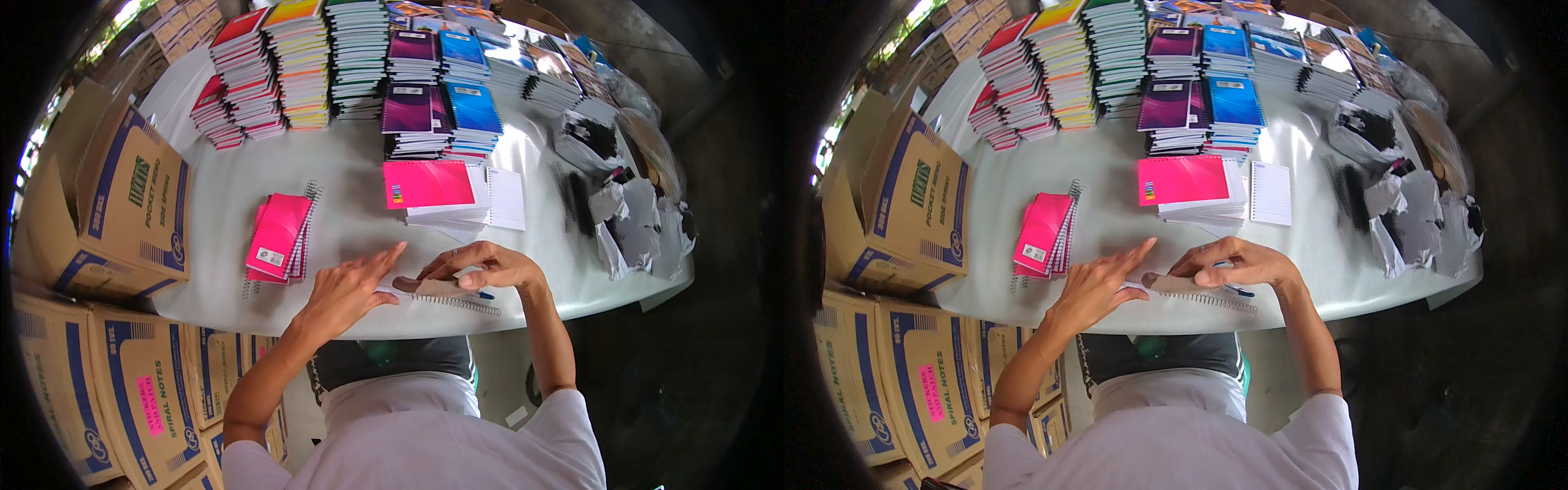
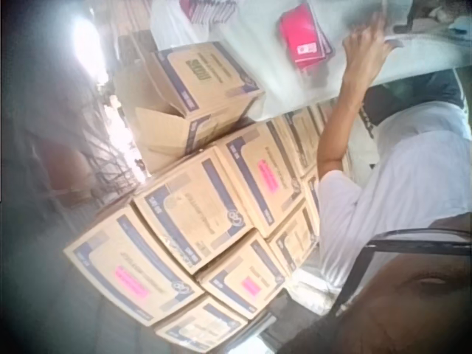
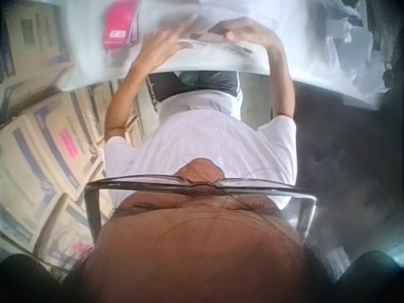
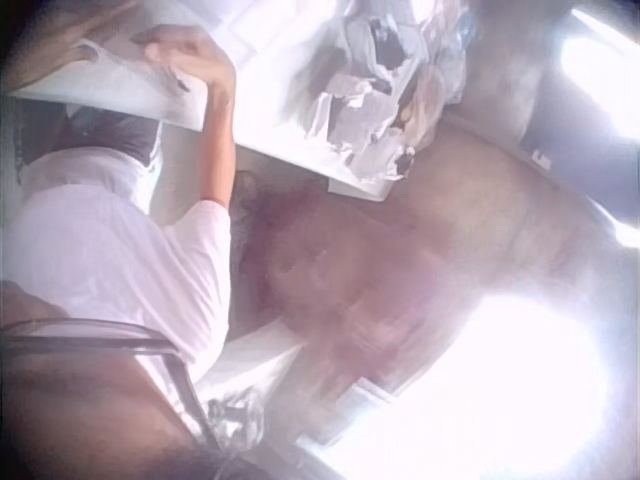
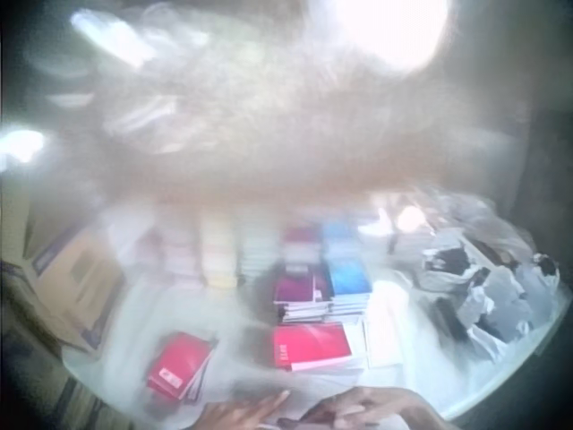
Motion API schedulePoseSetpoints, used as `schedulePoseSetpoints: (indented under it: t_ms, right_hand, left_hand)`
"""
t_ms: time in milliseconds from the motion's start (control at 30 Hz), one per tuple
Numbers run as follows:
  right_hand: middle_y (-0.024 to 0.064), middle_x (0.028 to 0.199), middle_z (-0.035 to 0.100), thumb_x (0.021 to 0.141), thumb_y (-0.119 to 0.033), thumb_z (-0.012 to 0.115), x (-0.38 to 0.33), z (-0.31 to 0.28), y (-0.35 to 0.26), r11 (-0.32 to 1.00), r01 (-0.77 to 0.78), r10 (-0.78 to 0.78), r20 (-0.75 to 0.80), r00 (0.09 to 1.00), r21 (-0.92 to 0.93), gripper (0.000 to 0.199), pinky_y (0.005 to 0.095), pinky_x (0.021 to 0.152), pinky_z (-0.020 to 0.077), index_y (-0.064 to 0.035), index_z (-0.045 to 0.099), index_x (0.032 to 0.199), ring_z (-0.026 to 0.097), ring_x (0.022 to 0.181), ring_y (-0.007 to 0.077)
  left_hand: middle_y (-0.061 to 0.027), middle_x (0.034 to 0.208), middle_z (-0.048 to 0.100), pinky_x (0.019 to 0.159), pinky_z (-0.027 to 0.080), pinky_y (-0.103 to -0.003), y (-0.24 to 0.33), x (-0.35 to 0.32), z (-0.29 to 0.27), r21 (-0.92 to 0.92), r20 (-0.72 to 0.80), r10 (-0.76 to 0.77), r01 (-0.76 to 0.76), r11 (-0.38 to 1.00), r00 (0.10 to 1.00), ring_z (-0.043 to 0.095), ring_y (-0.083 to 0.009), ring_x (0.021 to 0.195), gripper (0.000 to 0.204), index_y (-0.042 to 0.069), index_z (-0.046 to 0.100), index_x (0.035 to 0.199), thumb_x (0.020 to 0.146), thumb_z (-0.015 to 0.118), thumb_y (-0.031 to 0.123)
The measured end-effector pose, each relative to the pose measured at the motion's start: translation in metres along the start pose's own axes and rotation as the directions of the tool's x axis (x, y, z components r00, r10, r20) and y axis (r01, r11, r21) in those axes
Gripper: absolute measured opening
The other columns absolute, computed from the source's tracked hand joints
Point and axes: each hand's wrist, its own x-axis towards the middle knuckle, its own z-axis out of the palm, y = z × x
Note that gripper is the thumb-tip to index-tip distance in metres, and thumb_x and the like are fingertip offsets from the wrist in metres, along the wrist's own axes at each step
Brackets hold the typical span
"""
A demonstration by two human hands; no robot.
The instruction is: The person prepares notebooks by using pliers to trim the wire coils and then places the notebooks into a white paper wrapper.
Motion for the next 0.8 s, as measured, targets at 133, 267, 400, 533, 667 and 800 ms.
schedulePoseSetpoints:
  t_ms: [133, 267, 400, 533, 667, 800]
  right_hand:
    - [0.0189, 0.114, 0.067, 0.09, -0.036, 0.068, 0.002, 0.005, 0.003, 1.0, -0.012, 0.014, -0.082, 0.997, 0.023, 0.047, 0.0376, 0.094, 0.046, 0.0035, 0.069, 0.115, 0.062, 0.106, 0.0297]
    - [0.0213, 0.115, 0.067, 0.088, -0.038, 0.067, 0.012, 0.008, 0.003, 0.993, -0.088, 0.08, -0.098, 0.992, -0.079, 0.05, 0.0404, 0.097, 0.0449, 0.0051, 0.069, 0.114, 0.061, 0.11, 0.0322]
    - [0.0204, 0.114, 0.067, 0.088, -0.033, 0.068, 0.011, 0.004, 0.007, 0.994, 0.022, -0.013, -0.086, 0.996, 0.105, 0.045, 0.0408, 0.097, 0.045, 0.0042, 0.07, 0.113, 0.062, 0.109, 0.0321]
    - [0.0192, 0.116, 0.066, 0.09, -0.036, 0.066, 0.021, 0.008, -0.002, 0.998, -0.056, 0.055, -0.081, 0.995, -0.006, 0.046, 0.04, 0.099, 0.043, 0.0038, 0.07, 0.112, 0.06, 0.113, 0.03]
    - [0.0167, 0.115, 0.066, 0.089, -0.038, 0.066, 0.022, 0.008, -0.003, 0.996, -0.072, 0.077, -0.119, 0.99, 0.049, 0.047, 0.0373, 0.099, 0.0428, 0.0038, 0.07, 0.111, 0.06, 0.111, 0.0287]
    - [0.0172, 0.113, 0.067, 0.088, -0.039, 0.066, 0.022, -0.002, 0.002, 0.981, -0.067, 0.093, -0.146, 0.985, 0.18, 0.048, 0.0383, 0.097, 0.0447, 0.004, 0.071, 0.109, 0.061, 0.108, 0.0291]
  left_hand:
    - [-0.0113, 0.112, 0.067, 0.071, 0.055, -0.043, -0.004, 0.003, -0.001, 0.022, 0.008, 0.002, -0.002, 1.0, 1.0, 0.068, -0.0308, 0.095, 0.094, 0.024, 0.028, 0.153, 0.075, 0.074, 0.045]
    - [-0.0095, 0.11, 0.068, 0.069, 0.055, -0.042, -0.005, 0.007, 0.0, 0.046, -0.057, 0.023, -0.021, 0.999, 0.998, 0.068, -0.0302, 0.092, 0.096, 0.024, 0.028, 0.153, 0.073, 0.075, 0.048]
    - [-0.0086, 0.109, 0.068, 0.067, 0.056, -0.041, -0.009, 0.007, 0.004, 0.044, -0.047, -0.037, 0.039, 0.998, 0.998, 0.068, -0.0299, 0.092, 0.099, 0.025, 0.029, 0.153, 0.069, 0.075, 0.052]
    - [-0.0073, 0.115, 0.067, 0.068, 0.057, -0.04, -0.011, 0.008, -0.001, 0.083, -0.066, -0.033, 0.038, 0.996, 0.997, 0.067, -0.0291, 0.098, 0.101, 0.026, 0.03, 0.152, 0.067, 0.076, 0.052]
    - [-0.0081, 0.131, 0.061, 0.074, 0.058, -0.04, -0.012, 0.011, -0.005, 0.006, -0.072, -0.079, 0.08, 0.997, 0.994, 0.064, -0.0284, 0.11, 0.103, 0.026, 0.029, 0.153, 0.066, 0.079, 0.049]
    - [-0.0093, 0.142, 0.052, 0.082, 0.058, -0.04, -0.022, 0.012, 0.006, -0.096, -0.254, -0.043, 0.019, 0.995, 0.966, 0.059, -0.0292, 0.118, 0.106, 0.027, 0.027, 0.153, 0.064, 0.085, 0.038]
